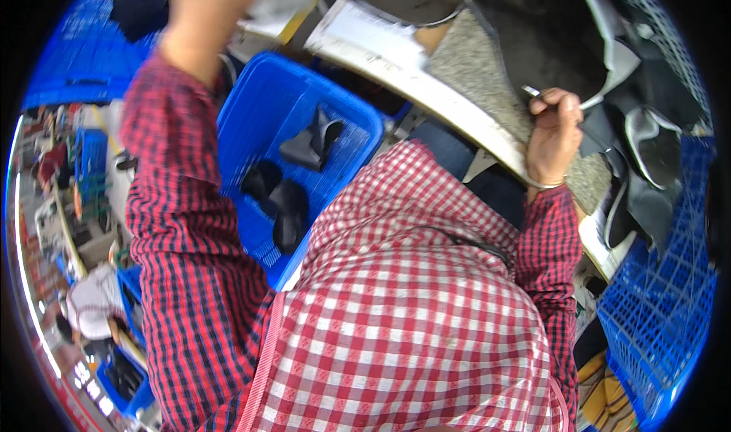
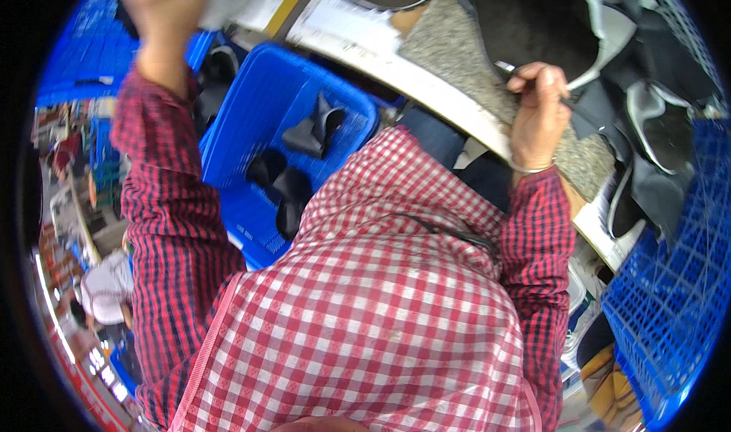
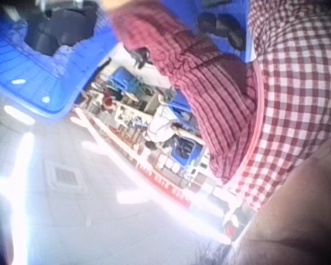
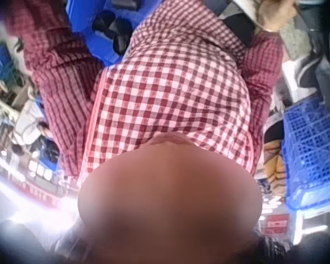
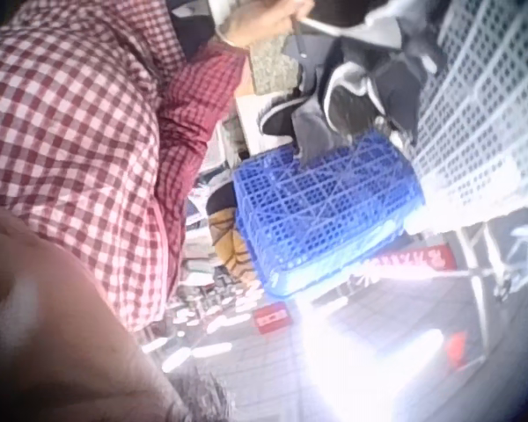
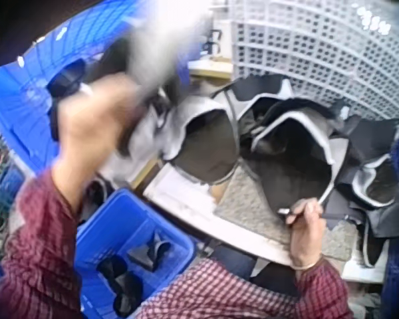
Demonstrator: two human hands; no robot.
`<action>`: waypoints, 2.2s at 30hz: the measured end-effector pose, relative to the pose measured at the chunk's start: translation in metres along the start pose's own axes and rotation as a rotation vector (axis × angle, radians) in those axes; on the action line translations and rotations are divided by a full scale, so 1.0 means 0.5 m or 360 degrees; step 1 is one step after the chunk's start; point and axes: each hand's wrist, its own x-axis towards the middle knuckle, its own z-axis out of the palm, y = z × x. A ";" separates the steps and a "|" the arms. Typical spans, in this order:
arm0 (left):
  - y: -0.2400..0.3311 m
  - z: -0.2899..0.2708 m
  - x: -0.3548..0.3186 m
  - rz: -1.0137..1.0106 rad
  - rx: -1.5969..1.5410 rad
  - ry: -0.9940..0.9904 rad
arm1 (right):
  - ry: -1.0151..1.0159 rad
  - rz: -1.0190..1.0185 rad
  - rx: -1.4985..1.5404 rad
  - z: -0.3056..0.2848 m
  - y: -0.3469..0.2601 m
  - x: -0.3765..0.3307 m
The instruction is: The person carries a blue basket of black shoe parts to a workstation, then repeatedly picks up individual parts, turns them over, and marks them with a pen. The person also uses a hammer and a small metal tool on the parts. The person continues to handle and inspect the parts throughout the clip.
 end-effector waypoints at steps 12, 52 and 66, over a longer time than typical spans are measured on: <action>0.375 0.172 -0.119 -0.0258 -0.1151 -0.1160 | -0.0134 0.0180 -0.0217 -0.004 -0.042 -0.024; 0.240 0.206 -0.143 0.0190 -0.1697 -0.2014 | -0.0235 0.0286 -0.0450 -0.045 0.006 -0.018; 0.284 0.273 -0.189 0.0631 -0.1478 -0.1874 | -0.0180 0.0314 -0.0334 -0.073 0.007 0.002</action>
